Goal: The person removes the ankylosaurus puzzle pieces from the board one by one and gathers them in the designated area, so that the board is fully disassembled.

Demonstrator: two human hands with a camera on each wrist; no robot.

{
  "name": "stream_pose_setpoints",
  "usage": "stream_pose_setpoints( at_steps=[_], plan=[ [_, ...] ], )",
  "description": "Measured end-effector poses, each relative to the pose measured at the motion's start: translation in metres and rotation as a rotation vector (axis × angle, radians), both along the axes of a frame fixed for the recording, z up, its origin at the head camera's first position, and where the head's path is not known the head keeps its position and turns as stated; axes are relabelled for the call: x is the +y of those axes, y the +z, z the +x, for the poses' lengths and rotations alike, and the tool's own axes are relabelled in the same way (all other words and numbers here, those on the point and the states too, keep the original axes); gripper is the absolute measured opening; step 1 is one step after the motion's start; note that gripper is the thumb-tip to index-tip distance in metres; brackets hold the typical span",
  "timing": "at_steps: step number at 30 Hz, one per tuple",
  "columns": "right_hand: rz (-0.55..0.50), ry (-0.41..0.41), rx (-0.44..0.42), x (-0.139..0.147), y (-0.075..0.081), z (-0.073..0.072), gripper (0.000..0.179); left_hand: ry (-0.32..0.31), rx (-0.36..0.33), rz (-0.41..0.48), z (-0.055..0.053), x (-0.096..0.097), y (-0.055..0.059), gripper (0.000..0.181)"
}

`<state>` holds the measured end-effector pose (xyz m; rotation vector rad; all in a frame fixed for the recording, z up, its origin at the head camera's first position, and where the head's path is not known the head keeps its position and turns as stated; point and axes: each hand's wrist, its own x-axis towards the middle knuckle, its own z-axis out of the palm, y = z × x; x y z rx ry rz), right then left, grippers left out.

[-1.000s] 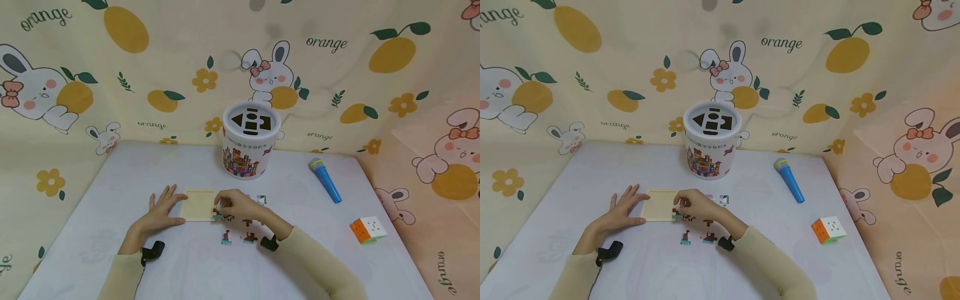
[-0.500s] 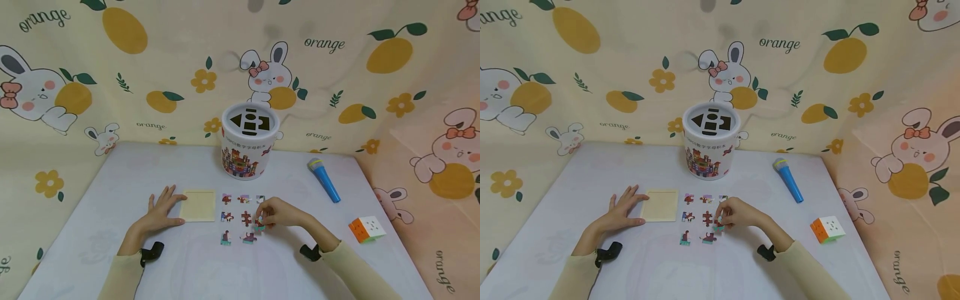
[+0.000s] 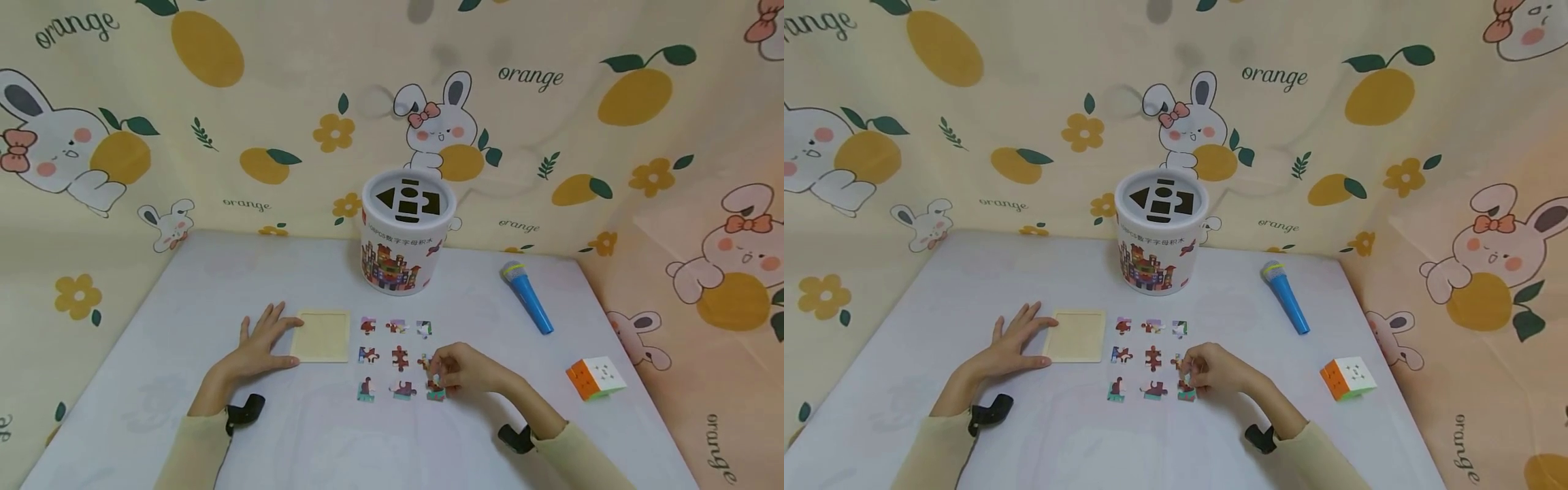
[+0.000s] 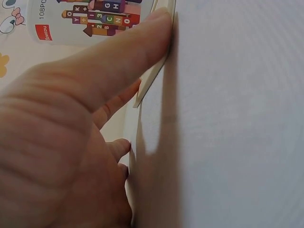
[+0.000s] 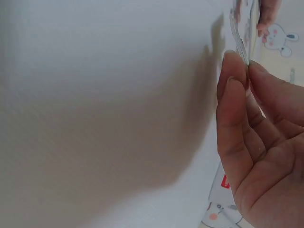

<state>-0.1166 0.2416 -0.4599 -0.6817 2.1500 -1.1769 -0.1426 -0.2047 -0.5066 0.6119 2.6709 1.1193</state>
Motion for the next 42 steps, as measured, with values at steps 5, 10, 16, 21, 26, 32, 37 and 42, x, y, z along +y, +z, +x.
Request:
stream_pose_setpoints(
  at_steps=[5,10,16,21,26,32,37,42],
  plan=[
    [0.025,-0.022,0.025,-0.0026,-0.0037,0.0022,0.007,0.006,-0.003,-0.007,-0.0011,0.0013,0.0002,0.069],
    [0.047,-0.002,0.047,-0.0042,-0.0046,0.0038,0.009,0.001,0.0,0.0,0.0006,0.0014,-0.0001,0.069],
    [0.084,0.017,0.07,-0.0034,-0.0007,0.0041,0.009,-0.012,0.011,0.025,0.0008,0.0007,-0.001,0.069],
    [0.132,0.0,0.129,-0.004,0.0021,0.0044,0.009,-0.015,0.006,0.025,0.0002,-0.0002,-0.0041,0.07],
    [0.196,-0.021,0.195,-0.0054,-0.0008,0.0056,0.013,-0.012,-0.006,0.011,0.0007,-0.0009,-0.0047,0.071],
    [0.256,-0.019,0.293,-0.0067,-0.0021,0.0061,0.019,-0.017,-0.009,0.023,0.0002,-0.0002,-0.0007,0.069],
    [0.333,-0.028,0.372,-0.008,-0.0025,0.0069,0.024,-0.018,-0.011,0.02,-0.0013,0.0012,0.0011,0.07],
    [0.364,-0.03,0.403,-0.0093,-0.0023,0.0087,0.03,-0.022,-0.009,0.013,-0.0014,0.0026,0.0014,0.07]
  ],
)
